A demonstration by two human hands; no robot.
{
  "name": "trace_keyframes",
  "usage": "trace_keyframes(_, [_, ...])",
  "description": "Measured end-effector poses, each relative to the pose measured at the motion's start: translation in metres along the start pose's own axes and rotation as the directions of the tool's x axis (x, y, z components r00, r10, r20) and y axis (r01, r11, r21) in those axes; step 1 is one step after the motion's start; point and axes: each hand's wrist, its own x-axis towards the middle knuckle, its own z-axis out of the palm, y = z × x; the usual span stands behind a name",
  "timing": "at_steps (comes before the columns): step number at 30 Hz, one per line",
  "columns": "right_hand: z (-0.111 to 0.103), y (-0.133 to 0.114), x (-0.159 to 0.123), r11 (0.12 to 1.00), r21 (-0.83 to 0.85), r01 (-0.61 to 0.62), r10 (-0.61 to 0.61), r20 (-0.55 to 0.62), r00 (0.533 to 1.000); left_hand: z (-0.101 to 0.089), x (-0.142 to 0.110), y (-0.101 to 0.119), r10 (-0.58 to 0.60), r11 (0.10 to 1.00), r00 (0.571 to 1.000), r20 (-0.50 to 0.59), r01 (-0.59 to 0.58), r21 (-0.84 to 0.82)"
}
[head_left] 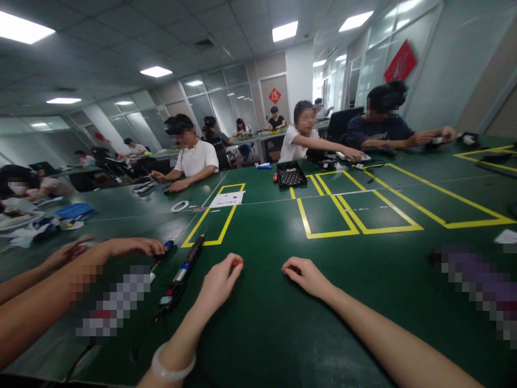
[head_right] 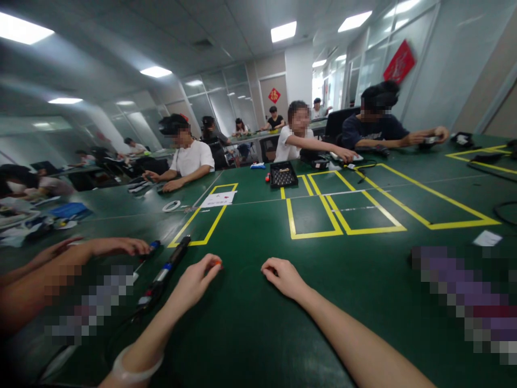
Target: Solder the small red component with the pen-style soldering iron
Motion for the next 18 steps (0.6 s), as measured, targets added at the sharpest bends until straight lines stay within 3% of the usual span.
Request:
trace_keyframes(3, [0.0,0.002,0.001,0.988,0.151,-0.03,0.037,-0.045,0.998,0.032,0.027,0.034,0.17,0.939,0.981,0.091,-0.133,-0.317])
trace_keyframes(8, [-0.002,0.002,0.002,0.961,0.272,-0.05,0.074,-0.081,0.994,0.07,0.058,0.053,0.266,0.749,0.93,0.252,-0.035,-0.661])
trace_keyframes(13, [-0.003,0.002,0.002,0.968,0.251,-0.03,0.043,-0.045,0.998,0.083,0.061,0.05,0.26,0.654,0.911,0.321,0.078,-0.753])
trace_keyframes(18, [-0.001,0.009,0.005,0.951,0.302,-0.067,0.099,-0.093,0.991,0.086,0.056,0.052,0.25,0.667,0.946,0.208,-0.012,-0.745])
